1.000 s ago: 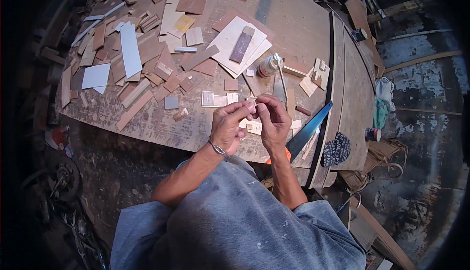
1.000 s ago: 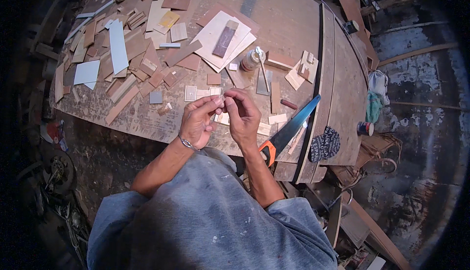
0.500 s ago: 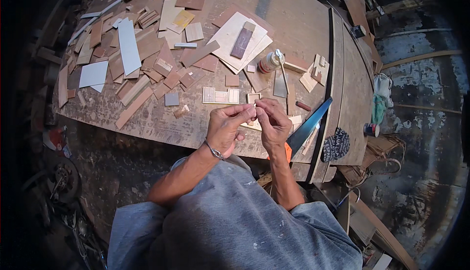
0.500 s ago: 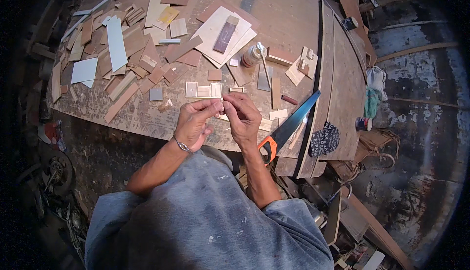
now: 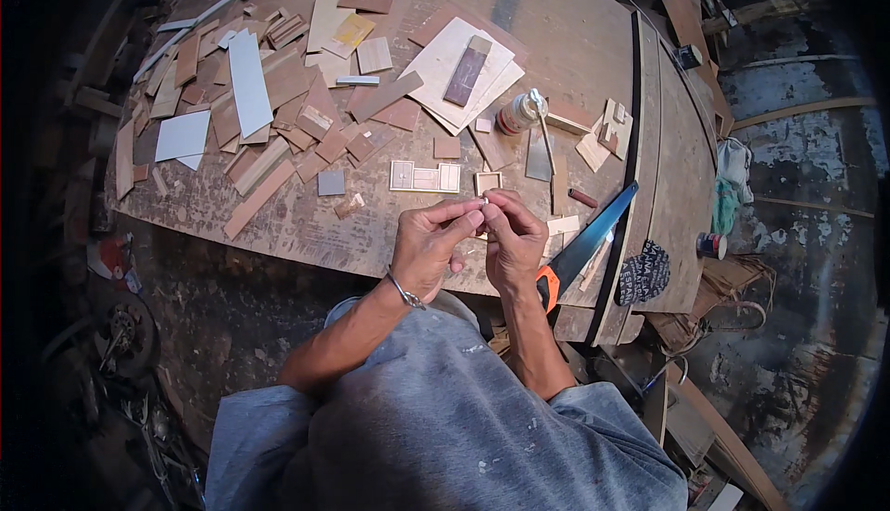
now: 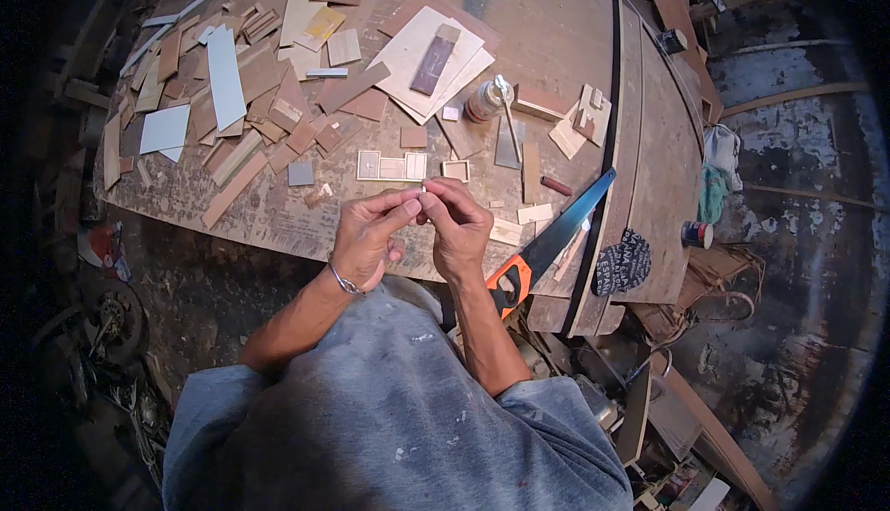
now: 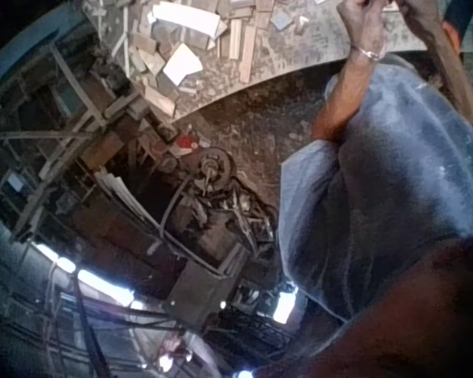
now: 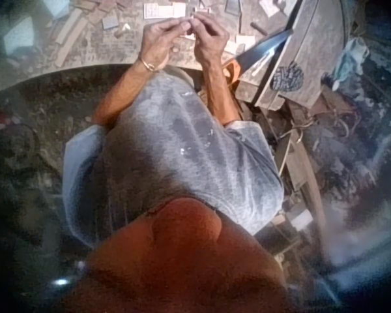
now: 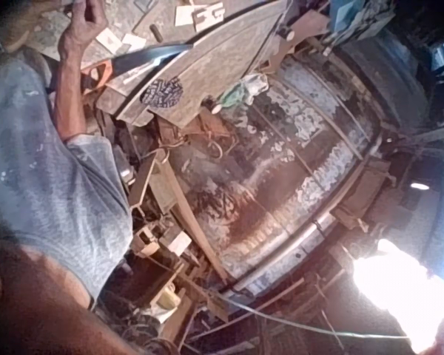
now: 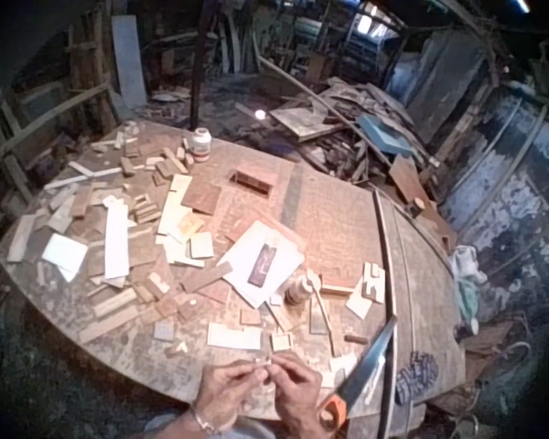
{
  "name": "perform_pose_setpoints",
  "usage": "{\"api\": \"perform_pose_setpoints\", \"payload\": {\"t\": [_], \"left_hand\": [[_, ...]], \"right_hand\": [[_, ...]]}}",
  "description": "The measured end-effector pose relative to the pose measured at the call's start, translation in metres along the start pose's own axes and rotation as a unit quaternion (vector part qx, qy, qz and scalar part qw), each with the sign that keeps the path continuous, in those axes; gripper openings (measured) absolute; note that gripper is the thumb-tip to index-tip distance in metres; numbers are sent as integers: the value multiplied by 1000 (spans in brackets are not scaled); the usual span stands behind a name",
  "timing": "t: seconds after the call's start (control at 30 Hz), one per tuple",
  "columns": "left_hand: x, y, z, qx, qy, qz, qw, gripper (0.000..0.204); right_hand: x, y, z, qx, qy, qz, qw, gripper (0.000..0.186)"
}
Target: Assemble small wooden pieces using glue and sanding.
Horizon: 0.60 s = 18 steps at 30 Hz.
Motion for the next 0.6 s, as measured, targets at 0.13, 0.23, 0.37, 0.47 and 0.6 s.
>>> {"api": "perform_pose_setpoints", "payload": {"t": [0.13,0.23,0.37,0.47,0.6], "left_hand": [[8,8,0,1,26,-23,999,29],[20,34,7,-42,27,-4,999,30],[66,146,53,-179,-108,263,942,31],[77,201,75,-247,-242,486,802,30],[92,223,92,-228,-285,556,747,30]], "right_hand": [[-9,6,-1,-2,-26,-1,1000,15],[-28,23,6,22,-15,-87,996,14],[-79,51,31,125,77,-370,917,11],[-131,58,52,212,71,-455,862,14],[-183,62,69,291,136,-506,801,12]]}}
Point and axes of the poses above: each hand's wrist, its own z-axis towards the middle knuckle, its own y-axis out of the back of the hand, x = y × z, the point moved 5 cm from there along z, towards the middle knuckle, and after that the axes turned 7 degrees about y, right-handed, at the moved point
